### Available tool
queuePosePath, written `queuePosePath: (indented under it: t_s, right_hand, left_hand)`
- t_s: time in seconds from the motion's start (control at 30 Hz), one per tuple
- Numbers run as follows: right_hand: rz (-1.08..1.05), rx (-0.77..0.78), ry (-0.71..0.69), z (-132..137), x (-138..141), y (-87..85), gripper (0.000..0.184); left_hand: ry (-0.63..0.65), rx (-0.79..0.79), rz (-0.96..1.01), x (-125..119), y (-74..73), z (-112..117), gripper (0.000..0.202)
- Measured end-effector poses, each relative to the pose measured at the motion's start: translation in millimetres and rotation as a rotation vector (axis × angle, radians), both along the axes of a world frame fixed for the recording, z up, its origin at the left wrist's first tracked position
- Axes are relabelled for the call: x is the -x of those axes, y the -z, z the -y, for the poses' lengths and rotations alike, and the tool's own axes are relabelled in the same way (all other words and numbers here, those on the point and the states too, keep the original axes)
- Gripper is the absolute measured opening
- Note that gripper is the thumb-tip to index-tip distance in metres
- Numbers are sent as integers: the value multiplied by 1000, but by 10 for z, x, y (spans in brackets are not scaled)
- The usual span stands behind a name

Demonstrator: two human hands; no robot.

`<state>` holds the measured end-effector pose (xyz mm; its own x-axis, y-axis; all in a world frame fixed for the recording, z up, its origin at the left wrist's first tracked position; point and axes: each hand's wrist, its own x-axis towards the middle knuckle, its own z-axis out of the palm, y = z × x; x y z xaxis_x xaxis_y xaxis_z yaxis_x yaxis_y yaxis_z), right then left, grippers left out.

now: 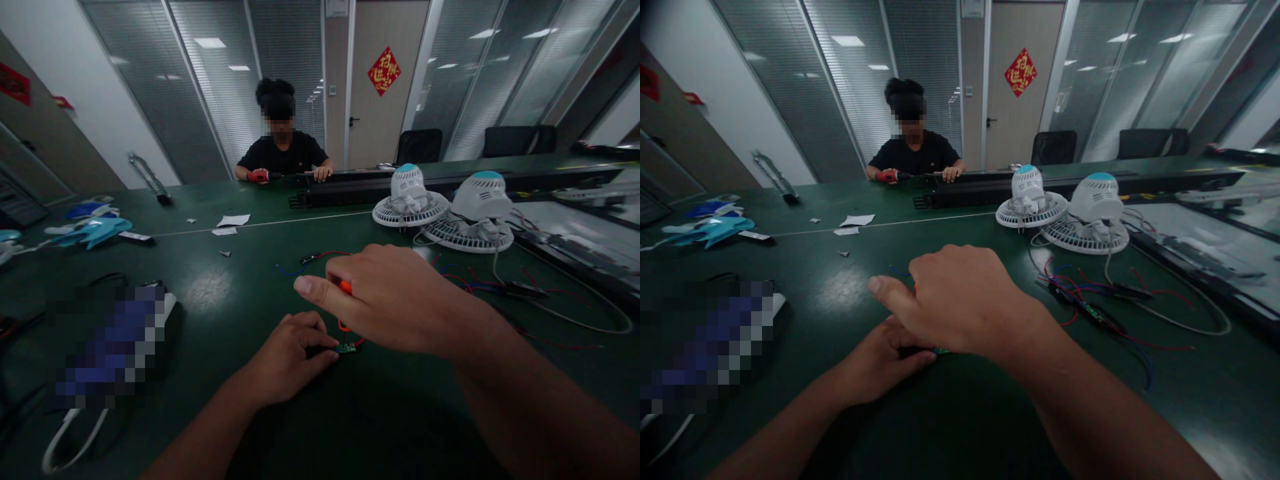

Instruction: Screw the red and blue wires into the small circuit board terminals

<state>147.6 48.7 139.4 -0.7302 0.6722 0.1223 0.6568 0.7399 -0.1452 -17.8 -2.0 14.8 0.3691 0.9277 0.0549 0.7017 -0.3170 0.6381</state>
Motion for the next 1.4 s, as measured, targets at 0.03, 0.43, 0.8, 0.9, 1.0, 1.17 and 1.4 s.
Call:
queuePosePath:
  t_s: [0.03, 0.43, 0.8, 0.9, 1.0, 1.17, 1.4]
  right_hand:
    - [2, 2, -3, -3, 3, 0, 60]
    - [11, -5, 0, -10, -16, -14, 25]
    - [-39, 36, -1, -10, -21, -2, 17]
    - [-29, 29, -9, -7, -14, -1, 20]
    - [-19, 19, -22, -11, -5, 4, 34]
    - [-31, 36, -72, -7, -13, 13, 59]
    - [-6, 33, -25, -5, -24, -6, 28]
  left_hand:
    - [-1, -1, 2, -1, -4, 2, 18]
    - [-22, 6, -25, 6, 20, -1, 17]
    - [-16, 4, -20, 7, 29, 1, 17]
    - [-5, 0, -15, 6, 18, -2, 17]
    - [0, 4, -7, 6, 11, 1, 19]
    - [-9, 3, 18, 5, 16, 8, 20]
    - [0, 8, 0, -8, -19, -1, 19]
